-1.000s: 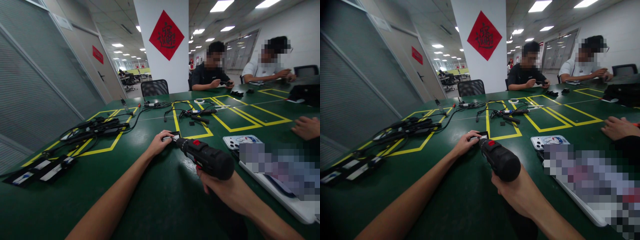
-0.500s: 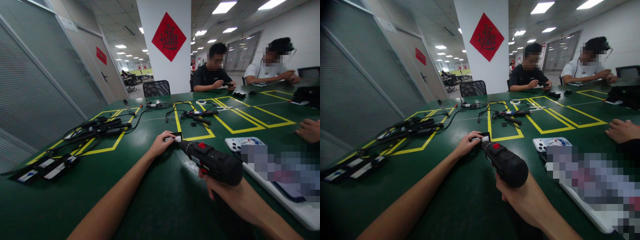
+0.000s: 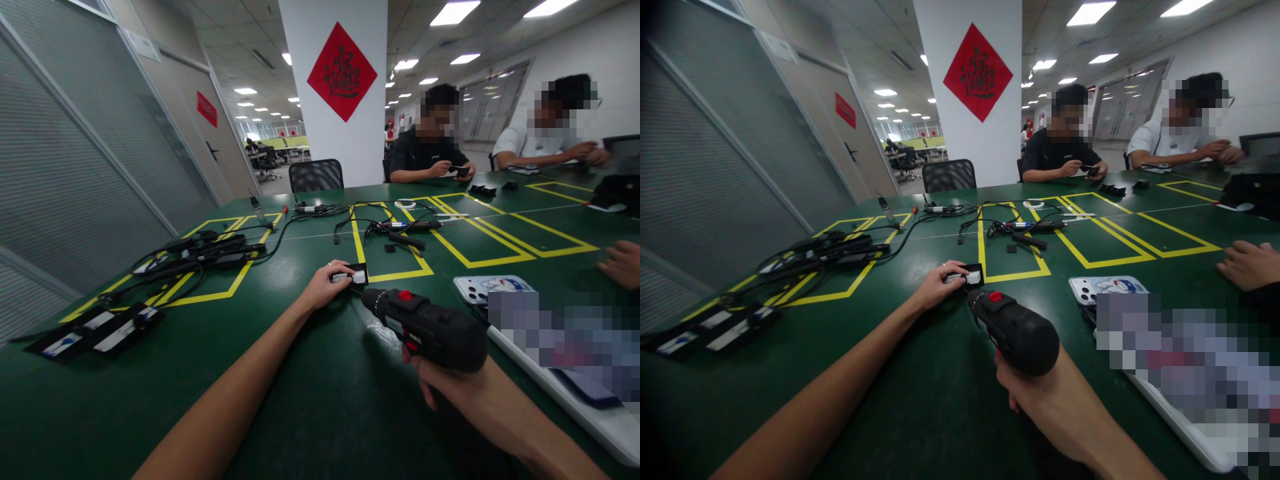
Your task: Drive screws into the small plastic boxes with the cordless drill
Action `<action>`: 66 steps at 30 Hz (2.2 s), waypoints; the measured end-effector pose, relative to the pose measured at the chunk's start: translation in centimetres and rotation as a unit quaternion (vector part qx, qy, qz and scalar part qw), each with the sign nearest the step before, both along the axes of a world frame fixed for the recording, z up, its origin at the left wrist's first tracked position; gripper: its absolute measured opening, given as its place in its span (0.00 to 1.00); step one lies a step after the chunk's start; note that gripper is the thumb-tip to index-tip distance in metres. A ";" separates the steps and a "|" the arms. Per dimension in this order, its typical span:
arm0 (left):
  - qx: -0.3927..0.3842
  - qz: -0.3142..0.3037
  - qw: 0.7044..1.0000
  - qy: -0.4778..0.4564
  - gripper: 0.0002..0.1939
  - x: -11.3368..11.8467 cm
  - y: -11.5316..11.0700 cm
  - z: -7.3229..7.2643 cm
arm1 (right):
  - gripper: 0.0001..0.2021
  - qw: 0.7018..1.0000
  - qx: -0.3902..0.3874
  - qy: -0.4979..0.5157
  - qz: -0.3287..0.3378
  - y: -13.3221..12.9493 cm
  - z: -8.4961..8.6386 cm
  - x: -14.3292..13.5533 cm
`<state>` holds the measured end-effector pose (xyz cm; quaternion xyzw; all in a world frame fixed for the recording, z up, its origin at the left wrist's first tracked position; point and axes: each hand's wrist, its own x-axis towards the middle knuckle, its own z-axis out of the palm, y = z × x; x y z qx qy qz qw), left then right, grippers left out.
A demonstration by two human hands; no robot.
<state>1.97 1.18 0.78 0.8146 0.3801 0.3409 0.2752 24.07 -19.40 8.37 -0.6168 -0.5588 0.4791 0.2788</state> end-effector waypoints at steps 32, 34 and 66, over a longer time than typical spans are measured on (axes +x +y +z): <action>0.001 -0.004 1.000 0.012 0.13 -0.1 0.3 -0.1 | 0.17 1.000 0.002 0.005 0.004 0.3 0.3 -0.7; -0.001 -0.003 1.000 0.011 0.13 -0.1 0.3 -0.1 | 0.18 1.000 0.009 0.010 -0.005 0.2 0.3 -0.9; 0.002 0.002 1.000 0.022 0.13 -0.1 0.3 0.1 | 0.09 0.996 0.090 -0.027 0.002 0.0 -0.2 -0.8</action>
